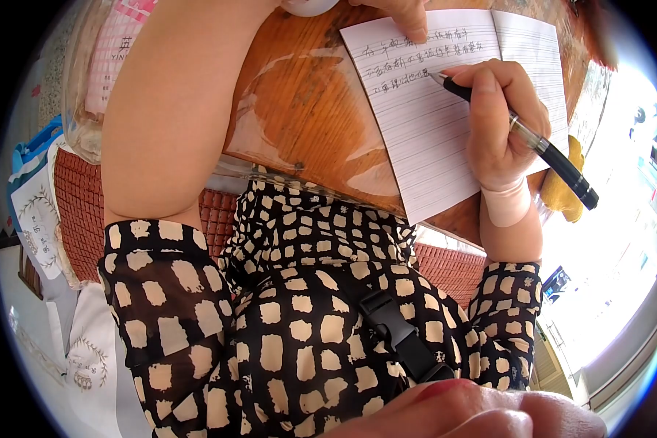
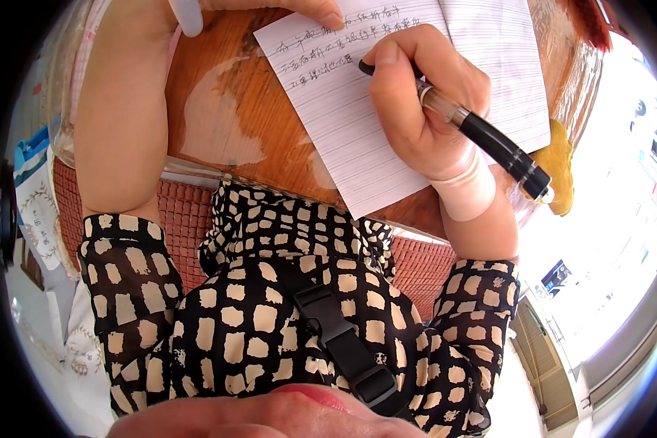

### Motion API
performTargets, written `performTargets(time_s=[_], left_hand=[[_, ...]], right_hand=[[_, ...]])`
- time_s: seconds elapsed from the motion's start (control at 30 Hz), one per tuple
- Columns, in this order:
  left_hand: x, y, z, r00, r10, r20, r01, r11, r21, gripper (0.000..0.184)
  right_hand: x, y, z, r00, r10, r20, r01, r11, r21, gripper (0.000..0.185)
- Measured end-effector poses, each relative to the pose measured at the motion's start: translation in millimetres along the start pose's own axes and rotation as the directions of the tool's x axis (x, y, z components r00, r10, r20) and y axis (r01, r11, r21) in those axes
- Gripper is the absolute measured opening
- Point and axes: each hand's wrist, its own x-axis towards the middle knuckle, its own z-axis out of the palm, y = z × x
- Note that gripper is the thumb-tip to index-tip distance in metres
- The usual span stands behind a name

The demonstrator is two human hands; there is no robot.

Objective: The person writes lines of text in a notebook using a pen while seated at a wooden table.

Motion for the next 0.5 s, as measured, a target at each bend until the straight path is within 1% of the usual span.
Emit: performTargets(time_s=[0.03, 0.07, 0.1, 0.17, 0.23, 0.3, 0.4, 0.47, 0.5], left_hand=[[4.7, -0.3, -5.4, 0.998, -0.026, 0.050, 0.028, 0.999, -0.035, 0.027], [7.0, -2.2, -5.8, 0.997, -0.033, 0.067, 0.036, 0.998, -0.046, 0.027], [9.4, -4.1, -6.1, 0.996, -0.039, 0.085, 0.044, 0.997, -0.057, 0.028], [8.3, -6.9, -0.2, 0.999, -0.016, 0.039, 0.017, 1.000, -0.021, 0.028], [0.6, -2.9, 3.4, 0.999, 0.014, -0.031, -0.013, 0.999, 0.031, 0.028], [-0.7, -3.6, 2.7, 0.999, 0.014, -0.033, -0.013, 0.999, 0.033, 0.028], [7.5, -9.2, -4.3, 0.998, -0.017, 0.057, 0.019, 0.999, -0.036, 0.028], [6.0, -7.0, -7.9, 0.997, -0.015, 0.070, 0.018, 0.999, -0.044, 0.029], [5.8, -7.2, -7.9, 0.997, -0.012, 0.071, 0.015, 0.999, -0.042, 0.029]], right_hand=[[0.4, 0.6, 0.2, 1.000, 0.006, -0.003, -0.005, 1.000, 0.026, 0.011], [0.5, 0.7, 0.2, 1.000, 0.011, -0.006, -0.011, 0.999, 0.053, 0.011], [0.7, -0.7, -0.1, 0.999, 0.051, -0.007, -0.050, 0.997, 0.066, 0.012], [1.7, -4.1, -0.9, 0.992, 0.126, -0.007, -0.125, 0.988, 0.093, 0.013], [1.7, -2.1, 0.2, 0.989, 0.141, -0.033, -0.136, 0.982, 0.129, 0.015], [1.6, -0.4, 1.7, 0.983, 0.177, -0.055, -0.165, 0.972, 0.169, 0.017], [1.1, 0.6, 1.9, 0.962, 0.264, -0.067, -0.242, 0.941, 0.236, 0.020], [1.5, 1.9, 2.1, 0.944, 0.324, -0.056, -0.295, 0.911, 0.286, 0.024], [2.0, 2.3, 1.9, 0.934, 0.353, -0.057, -0.314, 0.886, 0.340, 0.024]])
